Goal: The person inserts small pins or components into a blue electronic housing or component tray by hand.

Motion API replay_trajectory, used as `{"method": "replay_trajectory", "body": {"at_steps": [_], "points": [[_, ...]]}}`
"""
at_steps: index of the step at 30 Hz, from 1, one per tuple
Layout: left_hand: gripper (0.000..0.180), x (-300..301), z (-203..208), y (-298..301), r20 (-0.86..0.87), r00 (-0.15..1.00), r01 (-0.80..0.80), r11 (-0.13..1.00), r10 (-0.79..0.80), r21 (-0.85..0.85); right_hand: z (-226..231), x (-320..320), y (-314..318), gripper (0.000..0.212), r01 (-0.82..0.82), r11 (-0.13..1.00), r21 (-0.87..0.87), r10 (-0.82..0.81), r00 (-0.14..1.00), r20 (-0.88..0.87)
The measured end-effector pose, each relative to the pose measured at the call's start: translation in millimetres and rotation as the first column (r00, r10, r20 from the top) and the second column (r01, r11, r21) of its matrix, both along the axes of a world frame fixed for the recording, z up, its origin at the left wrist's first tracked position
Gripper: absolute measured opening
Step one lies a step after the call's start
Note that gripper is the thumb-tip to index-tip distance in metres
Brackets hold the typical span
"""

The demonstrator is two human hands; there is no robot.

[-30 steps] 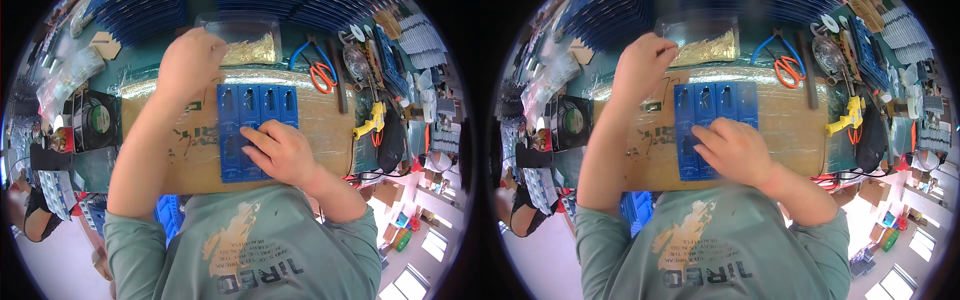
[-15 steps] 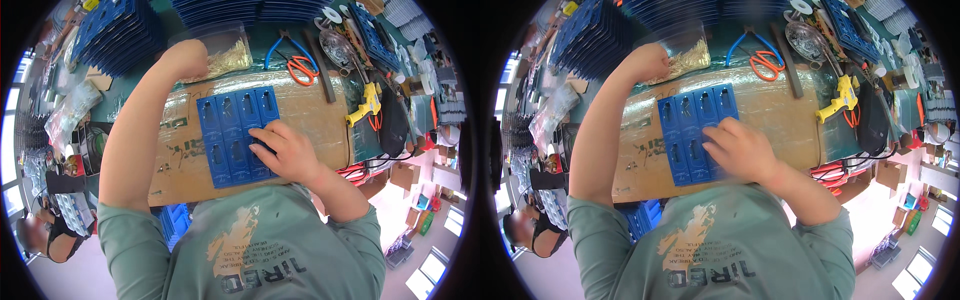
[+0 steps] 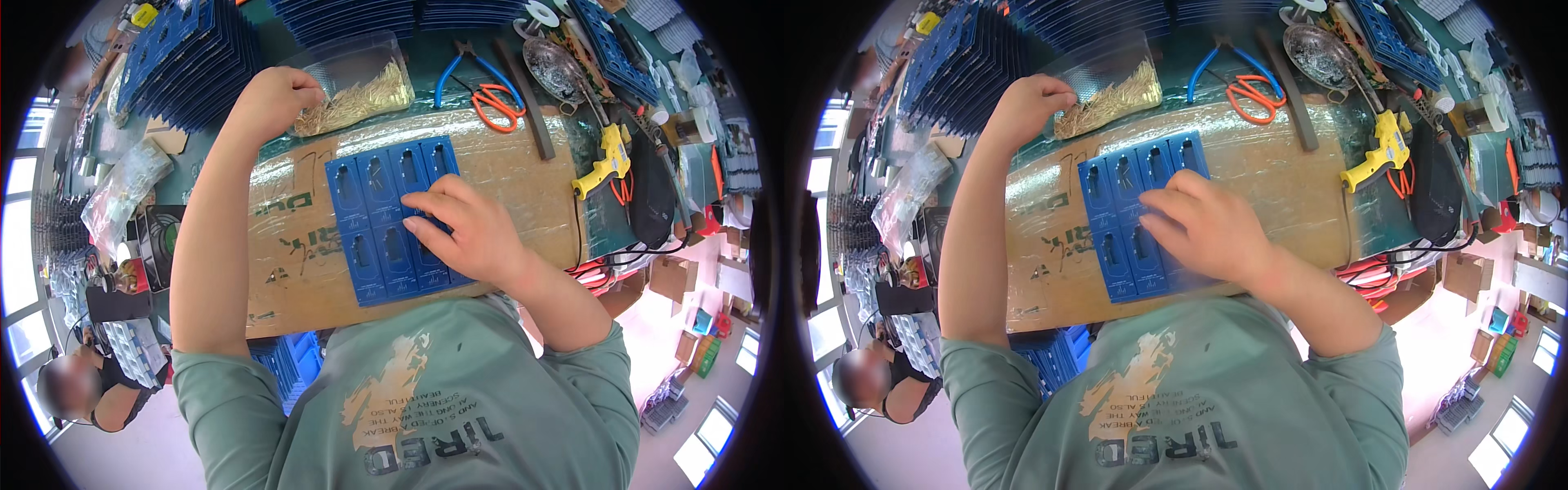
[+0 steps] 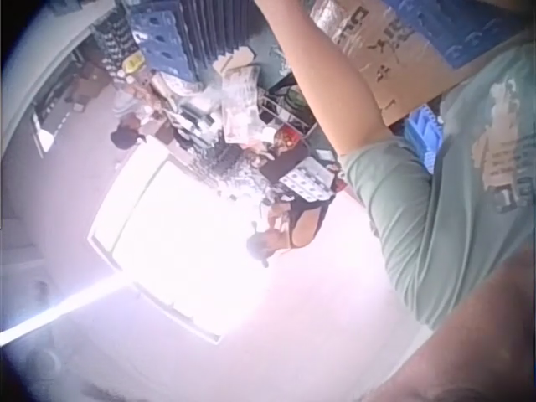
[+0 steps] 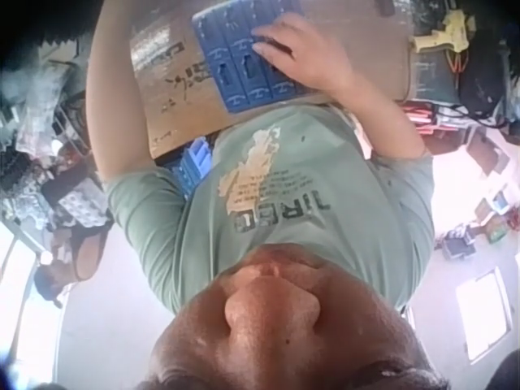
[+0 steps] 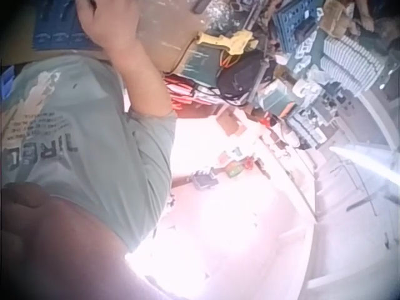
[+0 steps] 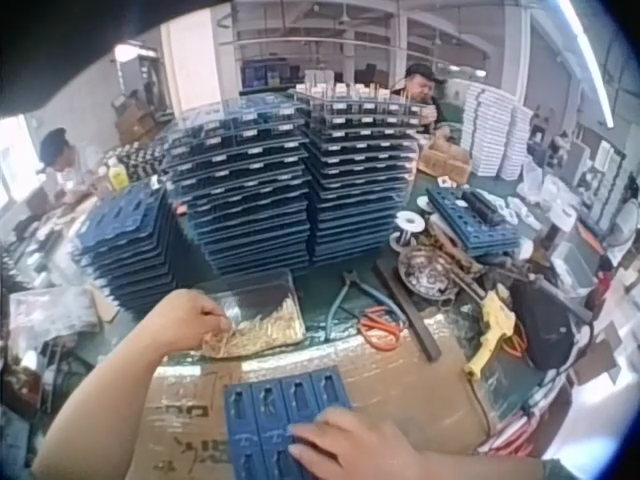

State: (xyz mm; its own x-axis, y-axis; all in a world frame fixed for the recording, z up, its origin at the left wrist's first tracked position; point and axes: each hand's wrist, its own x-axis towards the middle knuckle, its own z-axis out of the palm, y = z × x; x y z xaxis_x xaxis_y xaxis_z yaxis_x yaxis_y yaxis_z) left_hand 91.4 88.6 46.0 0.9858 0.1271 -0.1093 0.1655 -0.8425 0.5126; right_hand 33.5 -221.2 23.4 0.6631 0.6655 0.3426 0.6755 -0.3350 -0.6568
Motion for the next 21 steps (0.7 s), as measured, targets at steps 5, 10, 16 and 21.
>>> {"method": "replay_trajectory", "body": {"at_steps": [5, 10, 16, 21], "points": [[0.026, -5.9, -6.3, 3.0, 0.077, 0.996, -0.05, 0.997, 0.054, -0.053, 4.8, 8.6, 8.2, 0.023, 0.018, 1.0, -0.022, -0.02, 0.995, -0.093], [0.026, -16.4, 10.9, -16.1, 0.053, 0.981, -0.178, 0.978, 0.185, -0.113, 8.1, 28.2, 20.9, 0.025, 0.066, 0.998, 0.019, -0.058, 0.952, -0.3], [0.027, -19.8, 6.2, -12.9, 0.065, 0.976, -0.192, 0.967, 0.206, -0.169, 8.2, 40.5, 39.5, 0.021, 0.062, 0.992, 0.11, -0.033, 0.969, -0.246], [0.027, -25.1, 1.4, -11.2, 0.108, 0.97, -0.199, 0.968, 0.216, -0.15, 9.9, 43.2, 54.5, 0.022, 0.077, 0.992, 0.102, -0.043, 0.954, -0.296]]}}
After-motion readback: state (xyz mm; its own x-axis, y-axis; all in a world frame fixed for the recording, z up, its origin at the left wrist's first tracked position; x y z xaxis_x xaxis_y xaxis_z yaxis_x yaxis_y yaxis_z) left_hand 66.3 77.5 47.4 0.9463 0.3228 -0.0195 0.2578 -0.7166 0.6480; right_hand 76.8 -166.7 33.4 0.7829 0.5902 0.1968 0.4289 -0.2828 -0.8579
